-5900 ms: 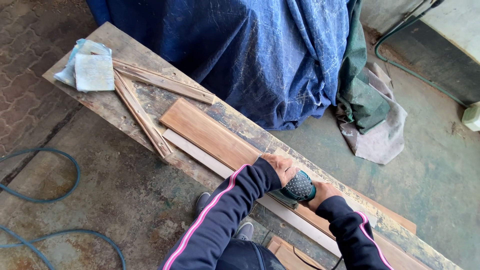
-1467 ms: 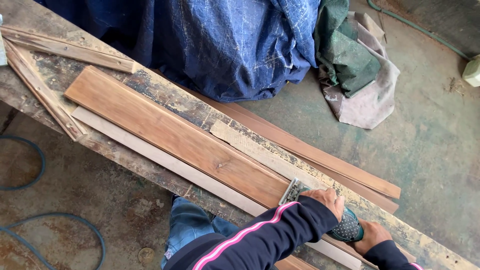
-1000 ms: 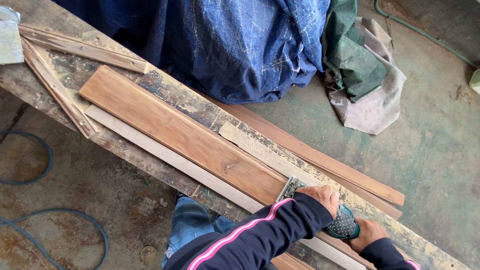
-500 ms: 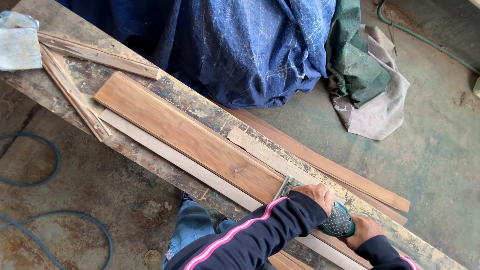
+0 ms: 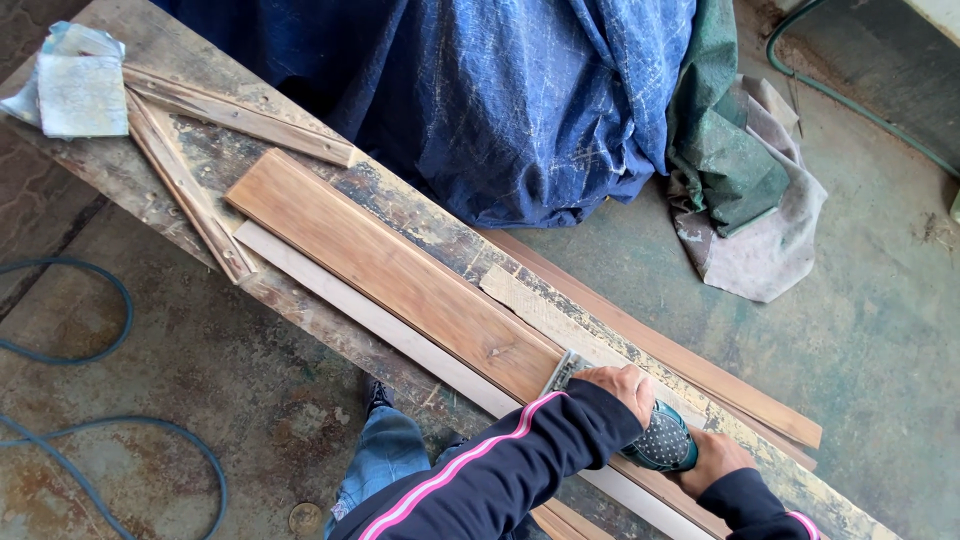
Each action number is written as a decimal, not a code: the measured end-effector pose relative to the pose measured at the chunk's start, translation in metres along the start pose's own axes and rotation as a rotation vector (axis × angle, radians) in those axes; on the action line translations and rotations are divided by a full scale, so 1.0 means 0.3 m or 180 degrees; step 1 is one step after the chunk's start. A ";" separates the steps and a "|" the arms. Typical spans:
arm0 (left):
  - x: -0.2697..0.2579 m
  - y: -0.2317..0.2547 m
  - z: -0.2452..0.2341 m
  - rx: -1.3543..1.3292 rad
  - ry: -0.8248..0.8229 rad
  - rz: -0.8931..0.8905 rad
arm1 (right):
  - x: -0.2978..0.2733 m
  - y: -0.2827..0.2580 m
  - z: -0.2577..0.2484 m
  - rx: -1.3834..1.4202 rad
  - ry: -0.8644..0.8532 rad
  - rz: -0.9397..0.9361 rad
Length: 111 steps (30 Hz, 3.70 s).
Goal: The person is sanding long wooden planks using an electric orbital sander and a sanding block.
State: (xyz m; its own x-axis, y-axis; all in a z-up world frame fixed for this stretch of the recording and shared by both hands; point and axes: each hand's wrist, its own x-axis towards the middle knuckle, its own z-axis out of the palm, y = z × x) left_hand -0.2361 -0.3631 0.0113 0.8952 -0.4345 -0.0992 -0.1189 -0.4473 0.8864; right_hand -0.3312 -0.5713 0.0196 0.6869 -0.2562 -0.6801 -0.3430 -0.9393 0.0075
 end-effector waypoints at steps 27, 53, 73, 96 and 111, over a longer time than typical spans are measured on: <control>0.088 -0.144 -0.326 0.0129 0.0062 -0.0216 | 0.090 -0.364 -0.129 -0.0045 0.0110 -0.0138; 0.170 -0.300 -0.697 0.0289 0.0179 -0.0181 | 0.133 -0.799 -0.270 0.0016 0.0117 -0.0254; 0.241 -0.494 -0.983 0.0401 0.0383 -0.0110 | 0.231 -1.122 -0.296 0.0354 0.0216 -0.0400; 0.362 -0.692 -1.318 0.0434 0.0569 -0.0024 | 0.319 -1.503 -0.389 0.0453 0.0355 -0.0663; 0.406 -0.819 -1.601 0.0487 0.0709 0.0034 | 0.324 -1.825 -0.519 0.0414 0.0277 -0.0790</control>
